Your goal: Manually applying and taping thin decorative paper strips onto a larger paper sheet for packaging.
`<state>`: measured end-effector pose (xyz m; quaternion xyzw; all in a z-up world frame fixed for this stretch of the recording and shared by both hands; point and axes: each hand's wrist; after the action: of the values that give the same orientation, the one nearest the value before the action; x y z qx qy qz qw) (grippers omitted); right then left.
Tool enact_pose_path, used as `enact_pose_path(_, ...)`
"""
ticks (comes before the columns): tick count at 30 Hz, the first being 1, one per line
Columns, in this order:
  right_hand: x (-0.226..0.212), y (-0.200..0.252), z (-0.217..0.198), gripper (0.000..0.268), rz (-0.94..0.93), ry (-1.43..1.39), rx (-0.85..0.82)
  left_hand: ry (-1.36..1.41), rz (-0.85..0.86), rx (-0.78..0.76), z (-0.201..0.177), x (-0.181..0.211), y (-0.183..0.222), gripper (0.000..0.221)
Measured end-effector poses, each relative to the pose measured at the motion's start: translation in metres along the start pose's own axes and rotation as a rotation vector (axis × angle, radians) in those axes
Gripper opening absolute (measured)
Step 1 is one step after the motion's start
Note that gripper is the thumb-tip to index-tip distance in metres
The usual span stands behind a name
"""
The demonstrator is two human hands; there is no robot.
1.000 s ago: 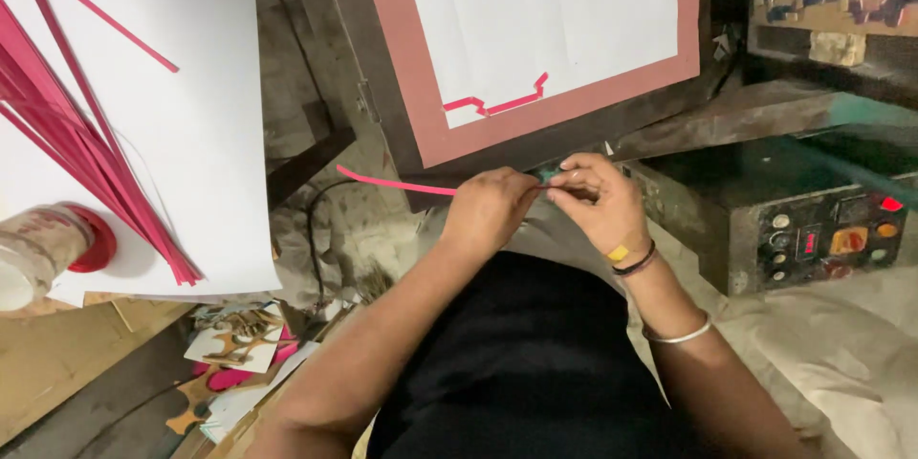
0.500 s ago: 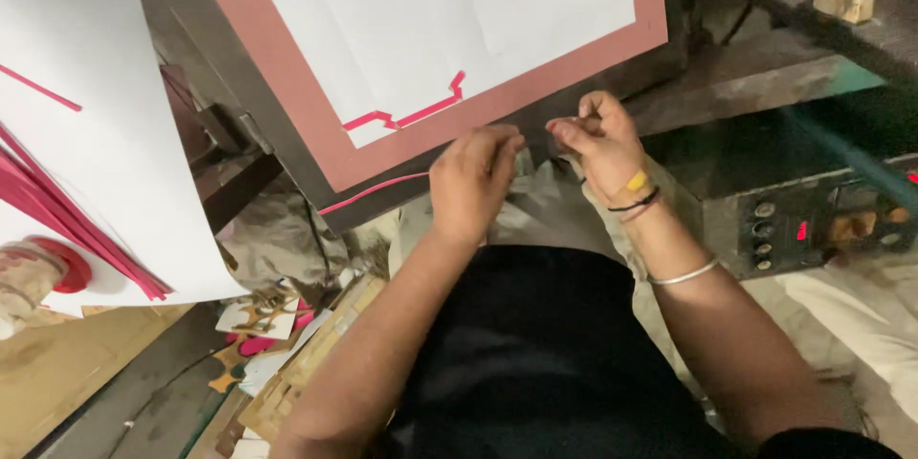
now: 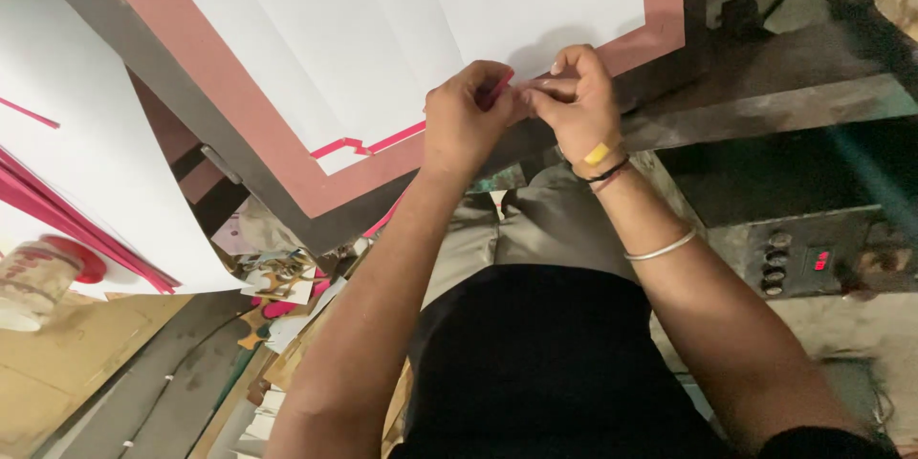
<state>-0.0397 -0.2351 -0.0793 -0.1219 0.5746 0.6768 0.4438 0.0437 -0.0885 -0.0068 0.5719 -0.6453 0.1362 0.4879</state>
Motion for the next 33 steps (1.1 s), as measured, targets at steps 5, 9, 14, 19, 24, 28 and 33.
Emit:
enact_pose_path(5,0.016,-0.02,0.003,0.049,-0.06,-0.036,0.114,-0.087,0.055,0.056,0.015,-0.016,-0.014,0.02)
enact_pose_path(9,0.03,-0.03,0.007,0.051,-0.031,-0.127,0.132,-0.173,0.111,0.066,0.019,-0.023,-0.021,0.02)
enact_pose_path(14,0.025,-0.027,0.019,0.054,-0.026,-0.131,0.233,-0.239,0.091,0.085,0.024,-0.02,-0.02,0.019)
enact_pose_path(19,0.026,-0.026,0.024,0.054,-0.06,-0.109,0.332,-0.274,0.094,0.127,0.027,-0.02,-0.024,0.017)
enact_pose_path(24,0.034,-0.023,0.02,0.05,-0.065,-0.091,0.332,-0.26,0.103,0.038,0.018,-0.019,-0.025,0.019)
enact_pose_path(28,0.024,-0.025,0.019,0.05,-0.072,-0.026,0.33,-0.291,0.124,0.043,0.02,-0.023,-0.026,0.019)
enact_pose_path(33,0.027,-0.025,0.017,0.048,-0.083,0.011,0.29,-0.273,0.11,0.047,0.02,-0.022,-0.026,0.02)
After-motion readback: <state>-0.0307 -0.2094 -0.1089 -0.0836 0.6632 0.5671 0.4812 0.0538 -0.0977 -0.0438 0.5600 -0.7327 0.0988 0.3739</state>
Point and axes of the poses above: each hand's wrist, its own y-axis away from the middle knuckle, its own z-axis out of the palm, x = y × z, and after that the axes turned 9 degrees about z, right-handed
